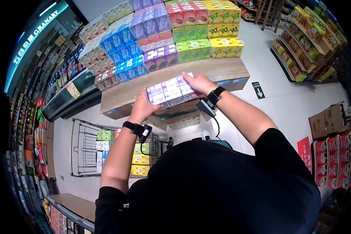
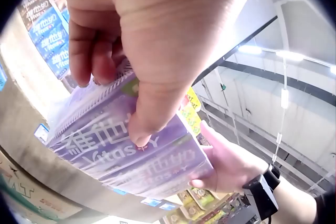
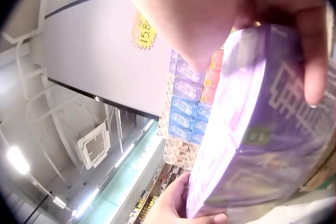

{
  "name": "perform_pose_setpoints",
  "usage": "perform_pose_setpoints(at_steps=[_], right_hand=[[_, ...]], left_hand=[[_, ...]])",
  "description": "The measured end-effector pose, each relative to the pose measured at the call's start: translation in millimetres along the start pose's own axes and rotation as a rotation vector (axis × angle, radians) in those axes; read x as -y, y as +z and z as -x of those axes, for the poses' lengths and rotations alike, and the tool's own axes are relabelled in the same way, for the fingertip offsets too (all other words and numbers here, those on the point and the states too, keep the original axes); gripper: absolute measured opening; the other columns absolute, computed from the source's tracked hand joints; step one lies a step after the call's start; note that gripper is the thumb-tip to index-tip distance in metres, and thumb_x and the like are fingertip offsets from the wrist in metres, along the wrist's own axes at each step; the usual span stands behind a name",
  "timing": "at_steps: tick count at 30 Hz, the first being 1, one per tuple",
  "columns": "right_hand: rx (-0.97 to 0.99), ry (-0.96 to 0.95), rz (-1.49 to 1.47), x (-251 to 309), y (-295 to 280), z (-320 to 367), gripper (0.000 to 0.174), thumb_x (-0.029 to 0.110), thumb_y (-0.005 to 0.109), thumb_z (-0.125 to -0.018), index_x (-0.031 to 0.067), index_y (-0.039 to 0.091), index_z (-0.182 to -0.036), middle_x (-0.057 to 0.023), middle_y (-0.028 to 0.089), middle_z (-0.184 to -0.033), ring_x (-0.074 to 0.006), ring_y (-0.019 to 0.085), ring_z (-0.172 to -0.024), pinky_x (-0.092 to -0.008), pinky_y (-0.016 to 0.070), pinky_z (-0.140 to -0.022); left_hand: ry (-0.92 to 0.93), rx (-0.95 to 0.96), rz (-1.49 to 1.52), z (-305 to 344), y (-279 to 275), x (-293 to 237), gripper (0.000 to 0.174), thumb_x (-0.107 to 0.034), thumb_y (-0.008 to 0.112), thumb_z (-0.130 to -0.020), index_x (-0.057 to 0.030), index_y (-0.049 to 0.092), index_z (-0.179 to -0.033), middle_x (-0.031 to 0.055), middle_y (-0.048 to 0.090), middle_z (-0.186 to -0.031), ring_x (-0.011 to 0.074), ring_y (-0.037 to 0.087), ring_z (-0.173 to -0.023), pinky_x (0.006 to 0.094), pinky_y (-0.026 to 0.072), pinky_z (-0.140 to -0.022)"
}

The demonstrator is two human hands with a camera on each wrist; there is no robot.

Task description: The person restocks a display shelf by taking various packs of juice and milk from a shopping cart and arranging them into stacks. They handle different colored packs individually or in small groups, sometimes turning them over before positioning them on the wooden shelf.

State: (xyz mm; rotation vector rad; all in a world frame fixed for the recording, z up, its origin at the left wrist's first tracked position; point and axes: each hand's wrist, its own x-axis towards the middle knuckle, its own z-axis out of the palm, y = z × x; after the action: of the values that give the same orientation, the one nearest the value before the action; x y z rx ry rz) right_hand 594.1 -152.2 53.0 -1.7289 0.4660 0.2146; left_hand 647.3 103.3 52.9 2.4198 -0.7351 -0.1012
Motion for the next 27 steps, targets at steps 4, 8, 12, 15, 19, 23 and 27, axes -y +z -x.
perform_pose_setpoints(at_steps=[4, 8, 12, 15, 19, 23, 27], right_hand=[[-0.035, 0.016, -0.087, -12.2, -41.9, -26.2, 0.061, 0.059, 0.046, -0.093, 0.0046, 0.057, -0.119, -0.0035, 0.065, -0.096, -0.0106, 0.061, -0.071, -0.0233, 0.0538, -0.054], [-0.025, 0.017, -0.117, -22.2, -77.4, -72.1, 0.063, 0.059, 0.046, -0.093, 0.0048, 0.055, -0.123, -0.0029, 0.065, -0.099, -0.0098, 0.061, -0.072, -0.0227, 0.0537, -0.054], [0.002, 0.058, -0.133, -27.4, -98.2, -116.8, 0.064, 0.058, 0.047, -0.093, 0.0038, 0.055, -0.125, -0.0041, 0.064, -0.104, -0.011, 0.062, -0.078, -0.0211, 0.0532, -0.053], [0.025, 0.085, -0.165, -26.1, -100.4, -144.1, 0.061, 0.056, 0.048, -0.093, 0.0038, 0.055, -0.124, -0.0049, 0.064, -0.108, -0.0122, 0.064, -0.086, -0.0221, 0.0544, -0.056], [0.116, 0.106, -0.1, -22.2, -93.5, -178.9, 0.057, 0.053, 0.05, -0.094, 0.0055, 0.054, -0.127, -0.0057, 0.063, -0.113, -0.0136, 0.063, -0.096, -0.0254, 0.0557, -0.064], [0.257, 0.034, -0.167, -8.5, -74.6, -196.3, 0.048, 0.041, 0.053, -0.095, 0.0057, 0.051, -0.128, -0.0073, 0.061, -0.117, -0.0156, 0.06, -0.103, -0.0291, 0.056, -0.07], [0.369, -0.099, -0.188, -9.6, -51.9, -220.9, 0.044, 0.027, 0.061, -0.092, 0.005, 0.05, -0.128, -0.0077, 0.061, -0.117, -0.0165, 0.06, -0.103, -0.0288, 0.0565, -0.07]], left_hand=[[0.042, 0.036, -0.015, -58.0, 22.8, -11.7, 0.078, -0.024, 0.086, -0.059, 0.0071, 0.047, -0.119, 0.0256, 0.064, -0.106, 0.0386, 0.062, -0.101, 0.0409, 0.0502, -0.085], [0.058, 0.035, -0.041, -111.0, 53.6, -8.0, 0.083, -0.025, 0.087, -0.059, 0.0078, 0.045, -0.123, 0.0258, 0.063, -0.109, 0.0369, 0.062, -0.103, 0.04, 0.05, -0.087], [0.012, 0.117, 0.032, -154.5, 76.3, 0.4, 0.091, -0.027, 0.087, -0.058, 0.0096, 0.042, -0.129, 0.0261, 0.062, -0.113, 0.0346, 0.061, -0.107, 0.0375, 0.0488, -0.091], [-0.029, 0.104, 0.096, -174.5, 92.5, 21.6, 0.092, -0.025, 0.087, -0.059, 0.0091, 0.041, -0.13, 0.0266, 0.061, -0.115, 0.0359, 0.06, -0.109, 0.0376, 0.0482, -0.092], [-0.096, 0.082, 0.079, -189.3, 82.9, 40.3, 0.092, -0.025, 0.087, -0.059, 0.007, 0.041, -0.131, 0.025, 0.061, -0.117, 0.0355, 0.06, -0.11, 0.0373, 0.0479, -0.092], [-0.242, 0.111, 0.139, -185.6, 64.1, 50.6, 0.094, -0.021, 0.087, -0.062, 0.0069, 0.037, -0.136, 0.0208, 0.058, -0.122, 0.0272, 0.058, -0.113, 0.0349, 0.0452, -0.096], [-0.245, -0.056, 0.255, -174.1, 67.2, 93.7, 0.077, -0.015, 0.083, -0.068, 0.0005, 0.044, -0.133, 0.0201, 0.062, -0.118, 0.0308, 0.06, -0.111, 0.0367, 0.0453, -0.096]])
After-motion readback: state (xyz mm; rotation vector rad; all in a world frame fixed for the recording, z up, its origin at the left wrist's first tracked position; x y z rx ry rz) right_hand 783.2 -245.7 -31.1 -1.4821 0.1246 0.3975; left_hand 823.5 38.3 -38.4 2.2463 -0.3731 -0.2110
